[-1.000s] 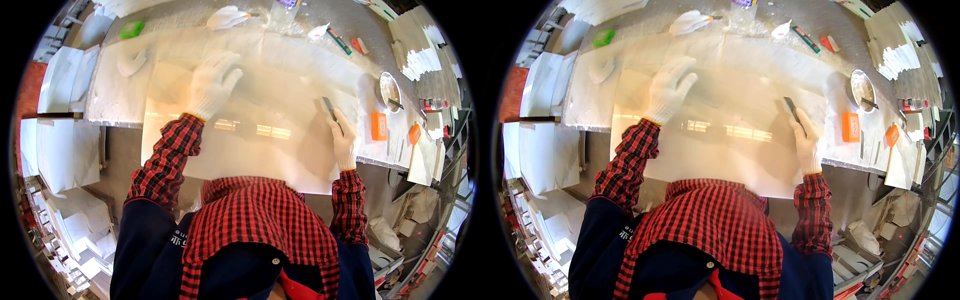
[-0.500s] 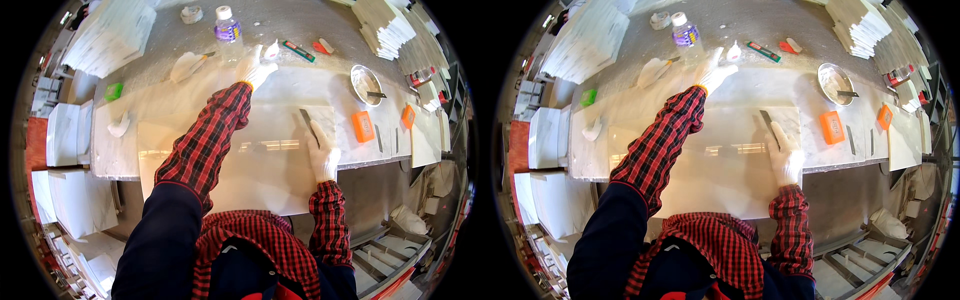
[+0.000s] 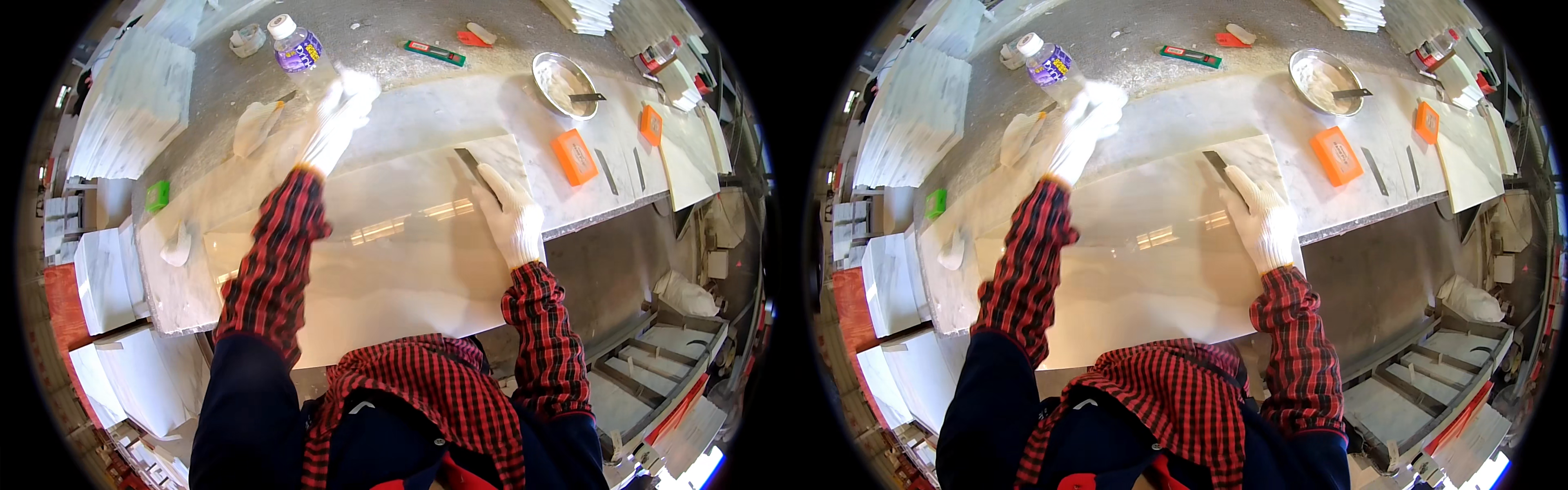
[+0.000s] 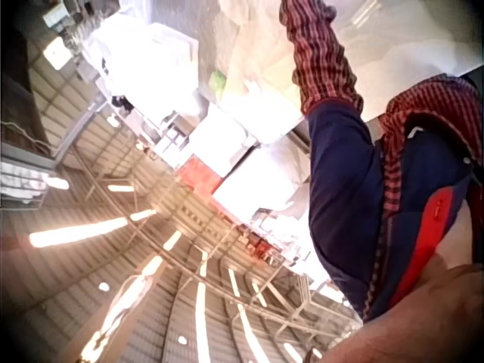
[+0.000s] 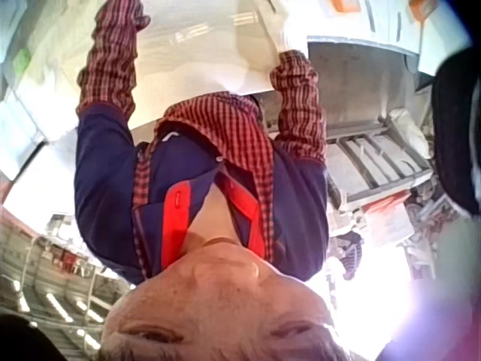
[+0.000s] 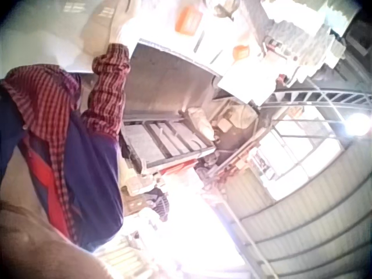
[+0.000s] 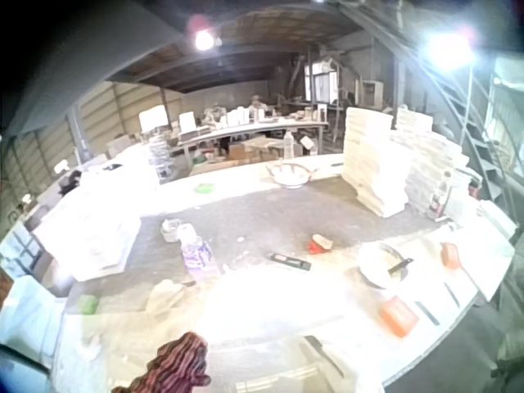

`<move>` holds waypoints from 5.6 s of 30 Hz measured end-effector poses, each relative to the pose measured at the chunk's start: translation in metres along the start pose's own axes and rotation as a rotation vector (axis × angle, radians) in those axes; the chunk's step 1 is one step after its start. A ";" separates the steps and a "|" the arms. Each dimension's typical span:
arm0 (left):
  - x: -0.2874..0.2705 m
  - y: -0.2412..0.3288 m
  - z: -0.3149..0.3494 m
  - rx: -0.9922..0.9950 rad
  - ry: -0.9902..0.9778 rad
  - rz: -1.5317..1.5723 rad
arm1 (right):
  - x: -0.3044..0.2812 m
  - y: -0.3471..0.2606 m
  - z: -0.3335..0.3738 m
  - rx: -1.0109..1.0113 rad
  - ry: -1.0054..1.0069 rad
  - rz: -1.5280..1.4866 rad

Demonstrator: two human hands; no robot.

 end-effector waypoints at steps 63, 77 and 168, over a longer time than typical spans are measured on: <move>-0.062 -0.044 0.261 -0.568 -0.116 -0.486 | 0.007 0.010 0.002 -0.066 -0.016 0.022; -0.066 -0.043 0.263 -0.542 -0.095 -0.268 | 0.008 0.013 0.003 -0.048 -0.010 0.010; -0.003 0.017 0.262 0.775 -0.238 -0.963 | -0.008 0.033 -0.023 0.241 -0.176 -0.280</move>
Point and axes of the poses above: each hand's wrist, its own z-axis away from the middle knuckle, its own x-axis out of the palm, y = z × x, the point moved 9 cm from there along -z, towards the middle knuckle, and after that the axes turned 11 degrees about y, right-handed, at the moved point
